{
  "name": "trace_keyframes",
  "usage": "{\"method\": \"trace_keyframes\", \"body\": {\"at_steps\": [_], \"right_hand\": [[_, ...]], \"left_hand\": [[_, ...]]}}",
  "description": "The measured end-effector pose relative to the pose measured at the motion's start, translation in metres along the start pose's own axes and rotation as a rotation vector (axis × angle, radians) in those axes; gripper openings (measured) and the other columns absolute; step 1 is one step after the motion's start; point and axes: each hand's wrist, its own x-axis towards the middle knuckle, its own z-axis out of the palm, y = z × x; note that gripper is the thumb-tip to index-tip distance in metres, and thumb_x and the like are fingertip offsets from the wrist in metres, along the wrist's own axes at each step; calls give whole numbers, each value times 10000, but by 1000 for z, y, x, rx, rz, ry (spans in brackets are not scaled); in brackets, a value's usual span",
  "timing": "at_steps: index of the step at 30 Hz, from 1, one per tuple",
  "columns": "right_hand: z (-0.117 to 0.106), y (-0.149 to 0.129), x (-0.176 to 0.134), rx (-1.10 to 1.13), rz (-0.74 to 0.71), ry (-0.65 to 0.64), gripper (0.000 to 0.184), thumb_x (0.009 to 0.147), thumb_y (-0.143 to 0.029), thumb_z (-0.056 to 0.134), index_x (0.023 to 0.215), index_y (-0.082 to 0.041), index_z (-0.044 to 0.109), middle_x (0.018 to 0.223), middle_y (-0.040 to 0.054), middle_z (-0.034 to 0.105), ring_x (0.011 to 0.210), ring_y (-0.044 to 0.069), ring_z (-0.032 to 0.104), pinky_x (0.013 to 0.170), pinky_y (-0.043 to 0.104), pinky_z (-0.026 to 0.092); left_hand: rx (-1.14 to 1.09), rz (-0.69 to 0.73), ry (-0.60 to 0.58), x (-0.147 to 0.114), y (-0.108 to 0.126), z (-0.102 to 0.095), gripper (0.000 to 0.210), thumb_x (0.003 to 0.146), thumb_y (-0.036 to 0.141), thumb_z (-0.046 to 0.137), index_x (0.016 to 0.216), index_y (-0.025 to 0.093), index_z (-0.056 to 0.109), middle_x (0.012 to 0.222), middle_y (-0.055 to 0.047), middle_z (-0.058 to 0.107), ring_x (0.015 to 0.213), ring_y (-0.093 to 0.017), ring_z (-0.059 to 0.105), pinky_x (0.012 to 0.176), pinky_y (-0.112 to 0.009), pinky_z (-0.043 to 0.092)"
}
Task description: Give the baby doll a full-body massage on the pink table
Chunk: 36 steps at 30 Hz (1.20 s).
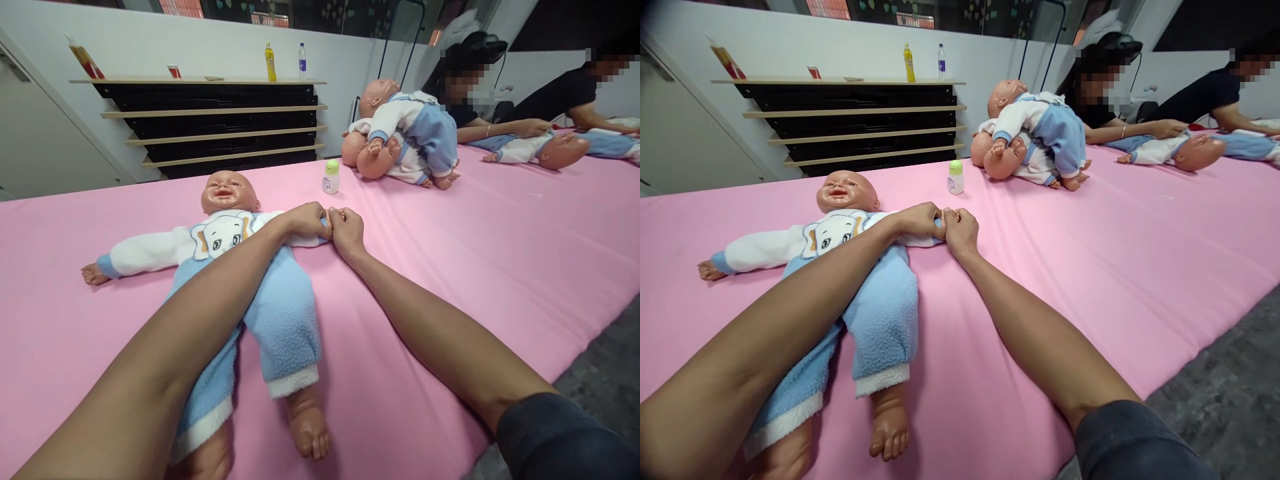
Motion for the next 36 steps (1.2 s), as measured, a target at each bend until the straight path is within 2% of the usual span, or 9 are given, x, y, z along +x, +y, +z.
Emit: {"method": "trace_keyframes", "body": {"at_steps": [4,7,10,14,19,24,30,36], "right_hand": [[1,1,0,32,-4,15,325,887,-439,507,669,-197,524,662,-7,561,648,143,501,614,266,388],[1,1,-1,112,-55,-16,242,853,-405,535,789,-190,626,772,9,641,739,159,570,686,270,439],[2,4,1,142,-73,-40,244,821,-397,568,859,-179,672,863,36,682,814,177,602,738,282,464],[5,8,3,109,2,3,249,836,-413,558,776,-182,630,738,22,651,702,163,579,653,273,448],[5,6,2,114,61,-50,348,888,-457,515,652,-201,522,566,-12,557,530,133,492,543,266,393],[5,3,3,152,41,-18,412,894,-493,507,616,-191,526,568,-7,540,546,128,488,554,264,398],[7,8,5,234,25,-69,273,827,-381,552,654,-173,589,600,-20,534,600,124,499,597,248,415],[5,7,4,189,46,-21,391,884,-503,502,688,-179,594,636,-1,568,618,134,512,616,258,426]], "left_hand": [[-26,16,0,-3,2,1,225,613,347,726,651,151,621,564,-5,526,532,-119,412,525,-287,267],[-19,29,-12,-1,1,2,205,603,329,719,665,156,630,568,-3,523,540,-124,420,524,-283,264],[17,35,-26,2,-1,4,200,592,327,719,669,159,641,576,-5,535,538,-128,425,522,-285,263],[76,23,-15,5,-4,6,235,575,359,746,654,159,652,573,-20,559,530,-134,429,525,-293,266],[8,27,-24,2,-2,6,230,552,344,771,642,161,664,557,-15,549,514,-128,409,520,-296,264],[-10,19,-10,-2,1,5,235,534,340,779,592,164,636,515,13,480,489,-103,356,490,-288,226],[41,1,-25,-2,3,4,258,555,380,766,603,163,634,530,10,469,500,-103,343,507,-291,226],[43,23,2,-2,3,5,268,578,401,755,608,166,629,542,4,486,508,-108,359,505,-294,233]]}}
